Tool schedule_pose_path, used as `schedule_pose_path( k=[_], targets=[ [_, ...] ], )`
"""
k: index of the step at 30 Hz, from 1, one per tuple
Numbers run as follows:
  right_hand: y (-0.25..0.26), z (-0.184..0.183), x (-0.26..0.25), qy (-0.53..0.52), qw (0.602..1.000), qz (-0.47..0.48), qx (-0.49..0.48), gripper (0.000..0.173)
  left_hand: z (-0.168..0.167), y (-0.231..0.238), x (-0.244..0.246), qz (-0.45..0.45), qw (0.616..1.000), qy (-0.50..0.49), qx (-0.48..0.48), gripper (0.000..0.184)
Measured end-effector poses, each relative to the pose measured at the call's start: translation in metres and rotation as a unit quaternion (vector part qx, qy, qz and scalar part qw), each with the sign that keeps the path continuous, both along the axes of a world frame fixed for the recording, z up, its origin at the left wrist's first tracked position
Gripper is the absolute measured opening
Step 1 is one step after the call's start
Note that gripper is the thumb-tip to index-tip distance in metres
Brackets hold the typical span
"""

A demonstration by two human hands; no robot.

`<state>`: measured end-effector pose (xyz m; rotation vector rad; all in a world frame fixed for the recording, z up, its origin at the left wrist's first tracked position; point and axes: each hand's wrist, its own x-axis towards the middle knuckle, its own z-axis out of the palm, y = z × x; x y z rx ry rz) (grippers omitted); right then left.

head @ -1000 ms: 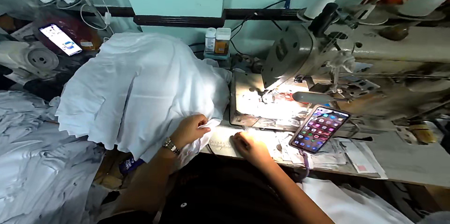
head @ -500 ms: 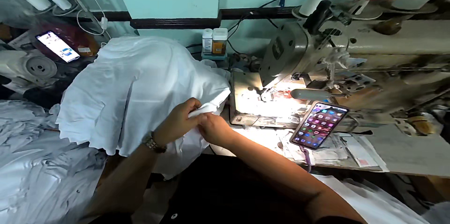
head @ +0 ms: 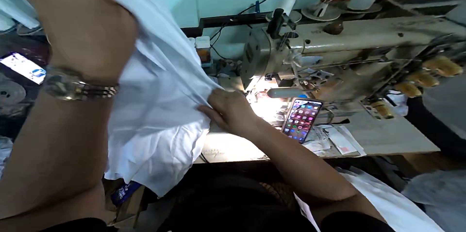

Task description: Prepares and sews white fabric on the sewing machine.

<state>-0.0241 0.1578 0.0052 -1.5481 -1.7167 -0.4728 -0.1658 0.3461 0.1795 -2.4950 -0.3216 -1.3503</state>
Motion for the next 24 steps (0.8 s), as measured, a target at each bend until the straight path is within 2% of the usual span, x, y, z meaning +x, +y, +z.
schedule_pose_path(
  k=[2,4,7,9,11,13,16,17,18,20,22,23,24],
  targets=[
    [-0.041,-0.026,0.006,0.008,0.999,0.004,-0.041,0.044,-0.008,-0.022,0.011,-0.028,0.995,0.100,0.014,0.026],
    [-0.080,-0.054,0.012,0.048,0.994,-0.027,-0.096,0.049,-0.030,-0.018,0.021,-0.061,0.973,0.222,0.002,0.026],
    [-0.112,-0.091,0.019,0.087,0.984,-0.085,-0.129,0.049,-0.087,-0.011,0.034,-0.123,0.922,0.365,-0.037,0.029],
    [-0.117,-0.111,0.017,0.085,0.980,-0.095,-0.153,0.045,-0.119,-0.009,0.041,-0.154,0.887,0.429,-0.065,0.038],
    [-0.115,-0.121,0.011,0.092,0.976,-0.081,-0.182,0.034,-0.127,-0.008,0.044,-0.109,0.870,0.475,-0.074,0.041],
    [-0.110,-0.125,0.001,0.096,0.980,-0.053,-0.166,0.023,-0.114,-0.009,0.038,-0.056,0.895,0.437,-0.066,0.035],
    [-0.098,-0.128,-0.015,0.101,0.989,-0.015,-0.105,0.022,-0.092,-0.021,0.020,-0.062,0.963,0.263,0.002,0.029],
    [-0.096,-0.132,-0.019,0.110,0.988,-0.011,-0.110,0.022,-0.095,-0.025,0.016,-0.080,0.969,0.230,0.028,0.027],
    [-0.096,-0.136,-0.022,0.122,0.983,-0.010,-0.137,0.023,-0.104,-0.025,0.014,-0.101,0.965,0.239,0.036,0.027],
    [-0.099,-0.149,-0.023,0.152,0.961,-0.007,-0.231,0.025,-0.141,-0.013,0.011,-0.105,0.922,0.374,-0.002,0.029],
    [-0.104,-0.155,-0.022,0.170,0.938,0.004,-0.303,0.027,-0.183,0.002,0.007,-0.042,0.848,0.524,-0.068,0.033],
    [-0.106,-0.156,-0.021,0.172,0.937,0.007,-0.303,0.027,-0.195,0.004,0.006,-0.026,0.819,0.566,-0.094,0.037],
    [-0.107,-0.155,-0.021,0.175,0.944,0.005,-0.281,0.027,-0.201,0.004,0.005,-0.046,0.816,0.566,-0.113,0.039]
  ],
)
